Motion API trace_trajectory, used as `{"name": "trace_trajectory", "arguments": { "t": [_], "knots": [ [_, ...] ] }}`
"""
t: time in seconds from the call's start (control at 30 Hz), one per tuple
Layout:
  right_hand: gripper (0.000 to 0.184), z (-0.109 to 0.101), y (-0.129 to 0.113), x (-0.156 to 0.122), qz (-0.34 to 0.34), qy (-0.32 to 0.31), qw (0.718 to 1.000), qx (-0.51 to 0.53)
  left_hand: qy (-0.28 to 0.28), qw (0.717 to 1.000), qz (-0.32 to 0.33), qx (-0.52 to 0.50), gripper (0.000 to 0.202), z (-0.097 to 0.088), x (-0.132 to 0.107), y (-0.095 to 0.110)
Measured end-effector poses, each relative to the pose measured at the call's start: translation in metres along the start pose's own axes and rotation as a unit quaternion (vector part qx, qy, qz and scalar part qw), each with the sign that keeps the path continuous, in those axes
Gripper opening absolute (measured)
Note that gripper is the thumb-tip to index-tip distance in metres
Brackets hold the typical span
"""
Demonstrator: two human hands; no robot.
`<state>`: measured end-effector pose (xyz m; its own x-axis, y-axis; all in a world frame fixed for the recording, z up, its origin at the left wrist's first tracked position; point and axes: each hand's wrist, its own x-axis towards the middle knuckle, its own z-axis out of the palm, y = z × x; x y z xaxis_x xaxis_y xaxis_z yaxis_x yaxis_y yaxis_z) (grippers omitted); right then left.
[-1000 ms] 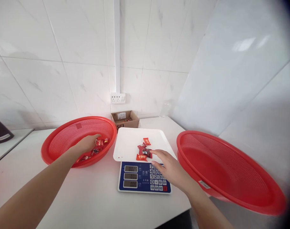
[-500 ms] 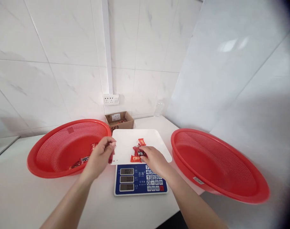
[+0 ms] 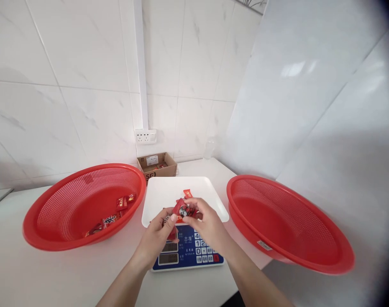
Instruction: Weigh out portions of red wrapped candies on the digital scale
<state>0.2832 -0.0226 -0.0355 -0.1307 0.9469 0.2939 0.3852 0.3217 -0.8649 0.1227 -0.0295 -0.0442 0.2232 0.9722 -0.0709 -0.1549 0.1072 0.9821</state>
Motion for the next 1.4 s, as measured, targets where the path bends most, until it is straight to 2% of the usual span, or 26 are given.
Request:
{"name": "trace_trajectory", "arguments": {
  "t": [0.07, 0.13, 0.23, 0.3, 0.4, 0.47, 0.57, 0.73, 0.8, 0.9, 0.97, 1.07, 1.13, 1.23, 1.3, 1.4],
  "knots": [
    [0.028, 0.005, -0.011, -0.008, -0.022, -0.041, 0.999, 0.010, -0.009, 1.000, -0.002, -0.019, 0.041, 0.004, -0.002, 0.002],
    [0.025, 0.005, -0.016, -0.010, -0.033, -0.069, 0.997, 0.011, 0.016, 0.999, -0.003, -0.051, 0.037, 0.003, -0.001, 0.004],
    [0.022, -0.005, -0.008, 0.003, -0.012, -0.027, 0.999, -0.012, 0.093, 0.991, -0.002, -0.101, 0.033, -0.009, 0.006, 0.010],
    [0.022, -0.013, 0.005, 0.018, -0.009, 0.014, 0.996, -0.087, 0.150, 0.979, 0.000, -0.136, 0.027, -0.020, 0.012, 0.016],
    [0.025, -0.015, 0.025, 0.039, -0.039, -0.013, 0.974, -0.224, 0.209, 0.960, -0.012, -0.187, 0.015, -0.033, 0.018, 0.025],
    [0.030, -0.011, 0.033, 0.047, -0.056, -0.053, 0.959, -0.273, 0.214, 0.953, -0.035, -0.211, 0.014, -0.036, 0.018, 0.029],
    [0.036, -0.003, 0.038, 0.054, -0.064, -0.083, 0.951, -0.290, 0.193, 0.950, -0.071, -0.237, 0.015, -0.035, 0.016, 0.030],
    [0.030, -0.001, 0.036, 0.054, -0.044, -0.063, 0.958, -0.276, 0.162, 0.955, -0.077, -0.238, 0.005, -0.035, 0.012, 0.026],
    [0.028, -0.002, 0.031, 0.051, -0.016, -0.047, 0.976, -0.210, 0.150, 0.960, -0.070, -0.227, 0.008, -0.036, 0.012, 0.025],
    [0.023, -0.002, 0.016, 0.041, 0.047, -0.051, 0.998, 0.008, 0.132, 0.967, -0.058, -0.210, 0.015, -0.034, 0.012, 0.022],
    [0.023, 0.000, 0.003, 0.033, 0.087, -0.081, 0.981, 0.156, 0.117, 0.975, -0.043, -0.186, 0.023, -0.032, 0.010, 0.020],
    [0.029, 0.006, -0.014, 0.020, 0.134, -0.142, 0.931, 0.308, 0.065, 0.990, -0.022, -0.127, 0.033, -0.028, 0.005, 0.018],
    [0.033, 0.009, -0.022, 0.013, 0.152, -0.163, 0.909, 0.351, 0.016, 0.995, -0.012, -0.093, 0.034, -0.027, 0.001, 0.018],
    [0.036, 0.013, -0.029, 0.006, 0.163, -0.146, 0.909, 0.354, -0.026, 0.998, 0.014, -0.056, 0.033, -0.026, -0.005, 0.019],
    [0.036, 0.014, -0.032, 0.003, 0.155, -0.133, 0.919, 0.337, -0.023, 0.999, 0.030, -0.031, 0.030, -0.025, -0.008, 0.020],
    [0.039, 0.013, -0.035, -0.002, 0.133, -0.125, 0.940, 0.287, 0.022, 0.998, 0.058, 0.009, 0.025, -0.021, -0.013, 0.024]
  ]
}}
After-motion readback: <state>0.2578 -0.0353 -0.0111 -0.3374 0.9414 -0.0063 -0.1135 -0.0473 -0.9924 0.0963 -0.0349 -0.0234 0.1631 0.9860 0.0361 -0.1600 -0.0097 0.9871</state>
